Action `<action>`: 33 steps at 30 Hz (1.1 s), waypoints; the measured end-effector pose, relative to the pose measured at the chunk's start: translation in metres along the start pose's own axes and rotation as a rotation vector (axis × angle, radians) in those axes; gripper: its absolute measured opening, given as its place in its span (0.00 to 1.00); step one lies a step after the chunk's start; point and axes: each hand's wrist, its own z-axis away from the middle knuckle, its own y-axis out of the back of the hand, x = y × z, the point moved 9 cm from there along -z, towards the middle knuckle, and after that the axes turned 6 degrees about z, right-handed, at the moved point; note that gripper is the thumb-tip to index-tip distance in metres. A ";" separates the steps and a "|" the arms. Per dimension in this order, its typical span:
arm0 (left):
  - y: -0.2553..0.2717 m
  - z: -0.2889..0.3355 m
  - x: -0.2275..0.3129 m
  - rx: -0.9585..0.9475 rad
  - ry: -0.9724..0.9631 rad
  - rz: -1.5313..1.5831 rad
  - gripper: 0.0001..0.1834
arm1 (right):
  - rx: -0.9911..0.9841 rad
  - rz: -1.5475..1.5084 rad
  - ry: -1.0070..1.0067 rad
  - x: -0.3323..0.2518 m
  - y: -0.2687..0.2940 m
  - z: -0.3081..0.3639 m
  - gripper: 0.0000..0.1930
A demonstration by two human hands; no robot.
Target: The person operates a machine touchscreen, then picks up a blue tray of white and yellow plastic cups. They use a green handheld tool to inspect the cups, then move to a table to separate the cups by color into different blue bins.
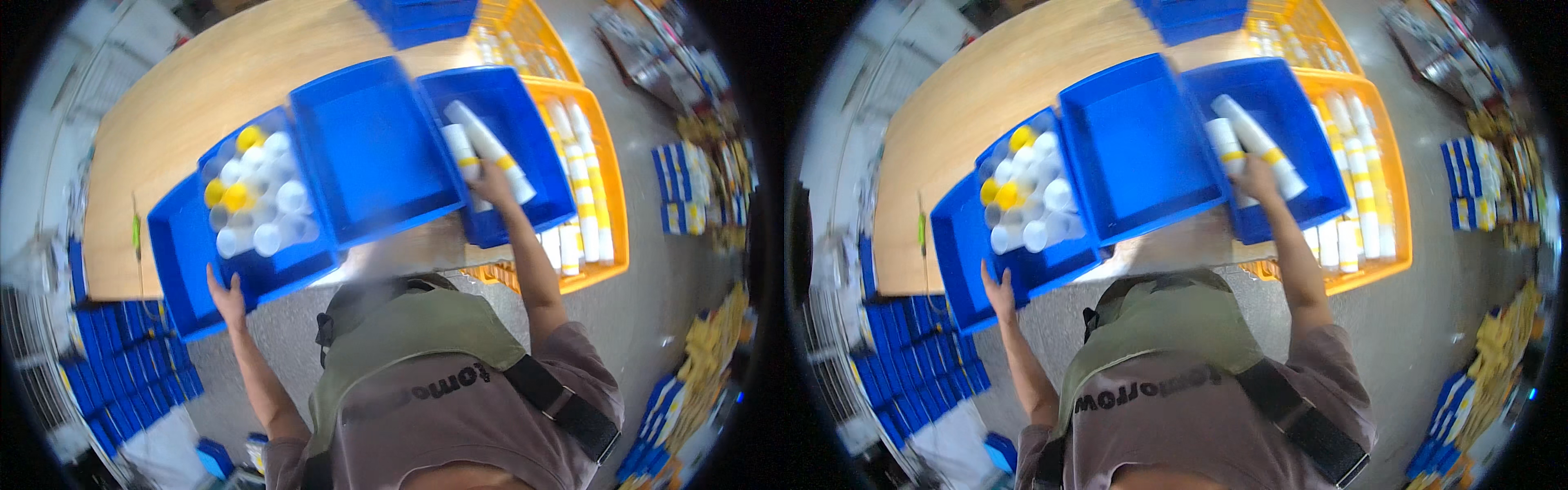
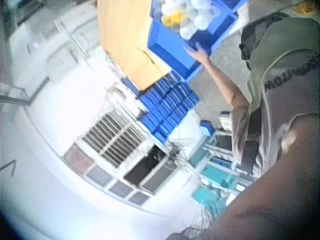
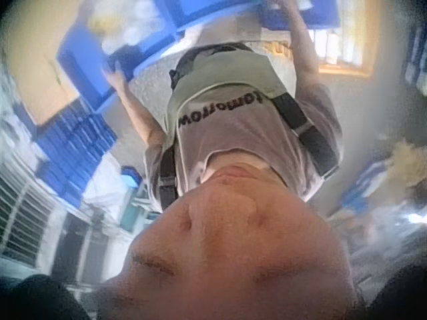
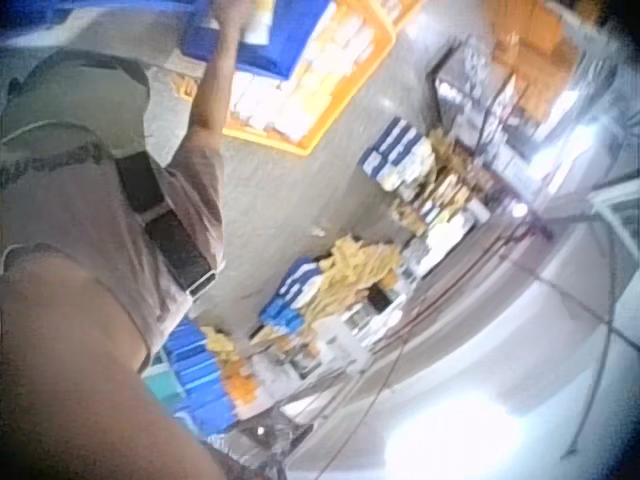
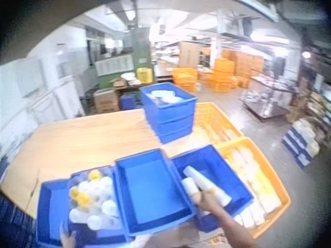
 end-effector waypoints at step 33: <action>0.049 -0.002 0.006 -0.403 0.292 0.438 0.22 | -0.003 -0.366 1.155 -0.443 -0.072 0.212 0.40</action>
